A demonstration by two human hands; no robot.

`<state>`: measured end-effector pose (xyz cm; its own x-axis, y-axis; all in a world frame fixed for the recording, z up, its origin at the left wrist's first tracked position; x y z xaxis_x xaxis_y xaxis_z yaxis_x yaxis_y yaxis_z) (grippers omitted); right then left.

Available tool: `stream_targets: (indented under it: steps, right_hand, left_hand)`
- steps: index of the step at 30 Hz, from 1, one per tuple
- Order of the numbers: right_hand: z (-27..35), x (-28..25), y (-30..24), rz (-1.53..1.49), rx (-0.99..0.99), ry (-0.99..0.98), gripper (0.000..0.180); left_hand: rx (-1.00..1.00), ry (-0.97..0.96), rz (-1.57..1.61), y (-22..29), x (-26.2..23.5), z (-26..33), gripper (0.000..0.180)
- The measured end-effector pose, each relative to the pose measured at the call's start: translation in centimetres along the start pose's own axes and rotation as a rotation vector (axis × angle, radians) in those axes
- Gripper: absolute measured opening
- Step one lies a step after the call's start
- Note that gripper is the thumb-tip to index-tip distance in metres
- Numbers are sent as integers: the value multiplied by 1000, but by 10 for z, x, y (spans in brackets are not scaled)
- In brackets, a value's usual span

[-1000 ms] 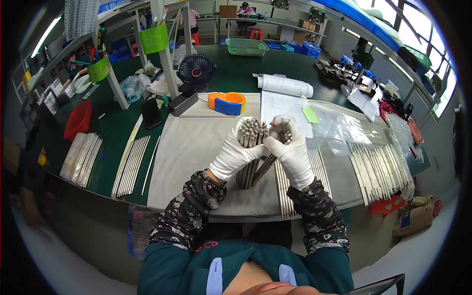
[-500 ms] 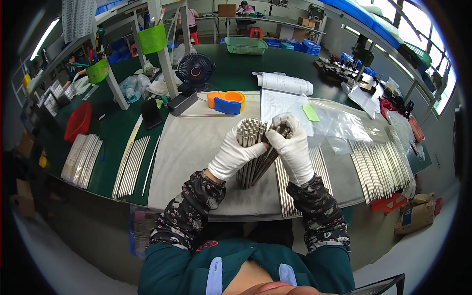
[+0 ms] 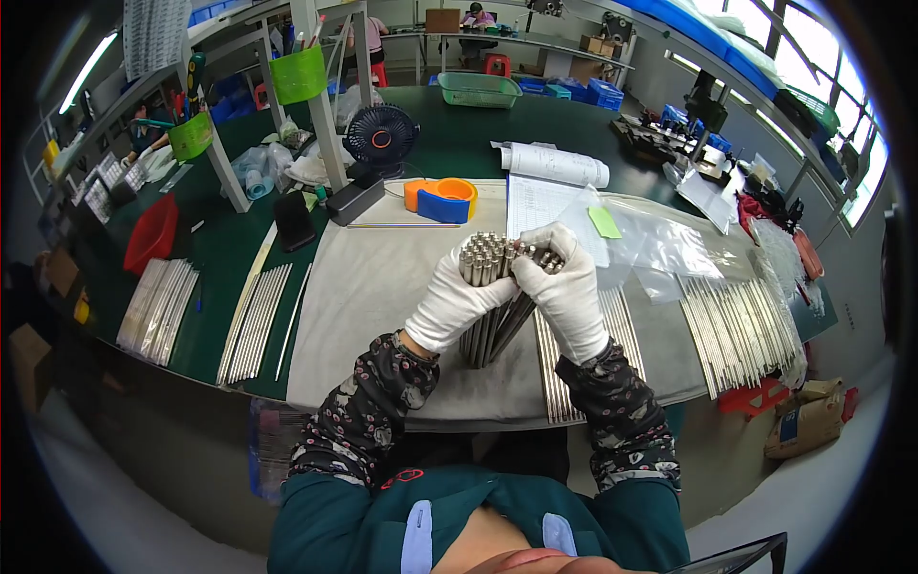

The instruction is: Organizing and aligning small metal rods before placing them into a plastic bag for packaging.

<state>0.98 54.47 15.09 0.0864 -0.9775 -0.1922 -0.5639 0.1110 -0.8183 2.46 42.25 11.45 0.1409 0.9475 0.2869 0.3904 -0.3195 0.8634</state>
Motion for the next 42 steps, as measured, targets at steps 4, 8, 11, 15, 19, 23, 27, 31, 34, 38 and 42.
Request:
stream_targets:
  steps: [4, 8, 11, 15, 19, 23, 27, 31, 34, 38, 42]
  right_hand:
    - [-3, 1, 9, -116, -1, 2, 27]
    - [2, 5, -9, -172, 83, -33, 25]
    - [2, 6, -12, -80, 19, -37, 22]
    - [1, -2, -5, -36, 3, 26, 15]
    - [-4, -3, -3, -14, 81, -9, 11]
    - [-10, 12, 0, -89, 1, -2, 14]
    - [-4, 18, -2, -81, 34, -3, 17]
    - [-6, -23, 8, 55, 82, -6, 23]
    - [-1, 3, -15, 67, 28, -84, 21]
    - [-2, 9, -15, 23, 23, -142, 13]
    - [-5, 2, -6, 5, 42, -92, 14]
  left_hand:
    - [77, -3, -49, -2, 0, -1, 30]
    - [42, -22, 56, 2, 2, 2, 35]
    - [-23, -11, 89, 5, 5, 4, 32]
    - [5, 3, 52, -1, 4, 3, 30]
    - [22, 21, -20, -1, 1, -1, 28]
    - [56, 55, -1, 0, -8, -1, 27]
    - [51, 50, 13, -1, -15, 6, 24]
    - [167, -150, 333, -6, 26, -11, 26]
    - [103, -62, 76, 2, 9, 0, 24]
    - [218, -55, 174, 11, 4, 5, 24]
    - [154, -35, 128, 7, 2, 3, 20]
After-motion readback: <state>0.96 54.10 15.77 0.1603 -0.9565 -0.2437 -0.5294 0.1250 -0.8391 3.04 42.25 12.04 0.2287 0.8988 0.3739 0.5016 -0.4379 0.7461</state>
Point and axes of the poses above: each hand's wrist, its own z-axis away from the middle knuckle, its own x-axis out of the palm, y = z × x, the point moved 5 cm from there along -z, towards the middle knuckle, and after that the axes turned 3 degrees about y, right-handed, at the moved point
